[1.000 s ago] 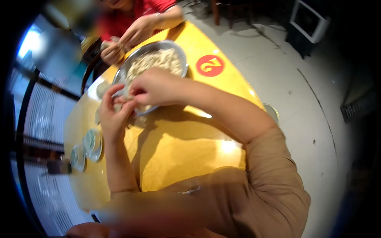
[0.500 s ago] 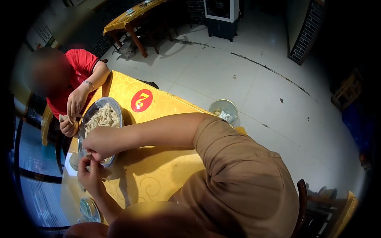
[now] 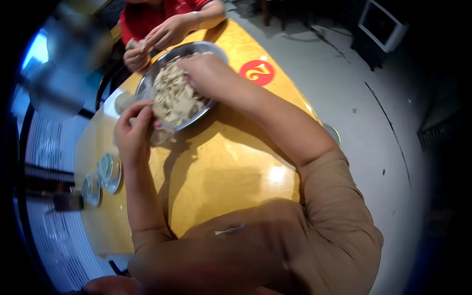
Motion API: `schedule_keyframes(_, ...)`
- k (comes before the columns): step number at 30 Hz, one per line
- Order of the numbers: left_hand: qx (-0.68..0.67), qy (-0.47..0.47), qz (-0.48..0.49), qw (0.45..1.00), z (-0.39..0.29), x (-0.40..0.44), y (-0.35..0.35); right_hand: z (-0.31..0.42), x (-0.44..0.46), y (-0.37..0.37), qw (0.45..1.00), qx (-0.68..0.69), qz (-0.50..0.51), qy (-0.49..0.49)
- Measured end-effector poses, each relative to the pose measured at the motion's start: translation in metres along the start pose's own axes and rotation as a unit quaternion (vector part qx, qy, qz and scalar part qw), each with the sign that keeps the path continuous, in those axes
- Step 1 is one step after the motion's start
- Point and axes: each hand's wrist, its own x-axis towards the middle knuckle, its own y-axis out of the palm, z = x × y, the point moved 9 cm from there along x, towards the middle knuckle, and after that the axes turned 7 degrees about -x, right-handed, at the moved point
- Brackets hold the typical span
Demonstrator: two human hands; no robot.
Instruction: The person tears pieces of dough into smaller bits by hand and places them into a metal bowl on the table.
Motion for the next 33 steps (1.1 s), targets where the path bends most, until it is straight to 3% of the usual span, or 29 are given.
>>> schedule_keyframes(3, -0.018, 0.024, -0.003, 1.0, -0.005, 0.0, 0.003, 0.014, 0.003, -0.006, 0.999, 0.047, 0.015, 0.02)
schedule_keyframes(5, -0.012, 0.009, 0.004, 1.0, -0.004, -0.001, 0.005, 0.016, -0.003, 0.01, 0.933, 0.272, 0.176, 0.155)
schedule_keyframes(6, -0.001, 0.012, 0.001, 1.0, -0.004, -0.001, 0.004, 0.027, -0.001, 0.012, 0.927, 0.319, 0.173, 0.095)
schedule_keyframes(10, 0.037, 0.004, 0.008, 0.999, -0.002, -0.002, 0.006, 0.042, -0.007, 0.012, 0.927, 0.321, 0.179, 0.076)
schedule_keyframes(13, 0.026, -0.012, 0.014, 1.0, -0.001, -0.002, 0.011, 0.039, -0.01, 0.015, 0.897, 0.349, 0.245, 0.121)
schedule_keyframes(17, 0.057, -0.023, 0.037, 0.997, 0.004, -0.001, 0.012, 0.041, -0.007, 0.008, 0.927, 0.314, 0.18, 0.1)
schedule_keyframes(22, 0.113, -0.003, -0.011, 0.994, 0.002, -0.003, 0.011, 0.056, -0.006, -0.006, 0.985, 0.164, 0.054, 0.009)
schedule_keyframes(26, 0.144, -0.003, 0.001, 0.99, -0.003, -0.003, 0.014, 0.061, -0.006, -0.012, 0.992, 0.12, -0.002, -0.035)
schedule_keyframes(29, 0.097, -0.002, 0.044, 0.994, 0.001, -0.006, 0.021, 0.042, -0.004, -0.01, 0.998, 0.044, -0.038, -0.019)
schedule_keyframes(33, 0.027, -0.022, -0.003, 0.999, -0.003, -0.004, 0.006, 0.006, 0.001, -0.014, 0.996, 0.05, -0.055, 0.046)
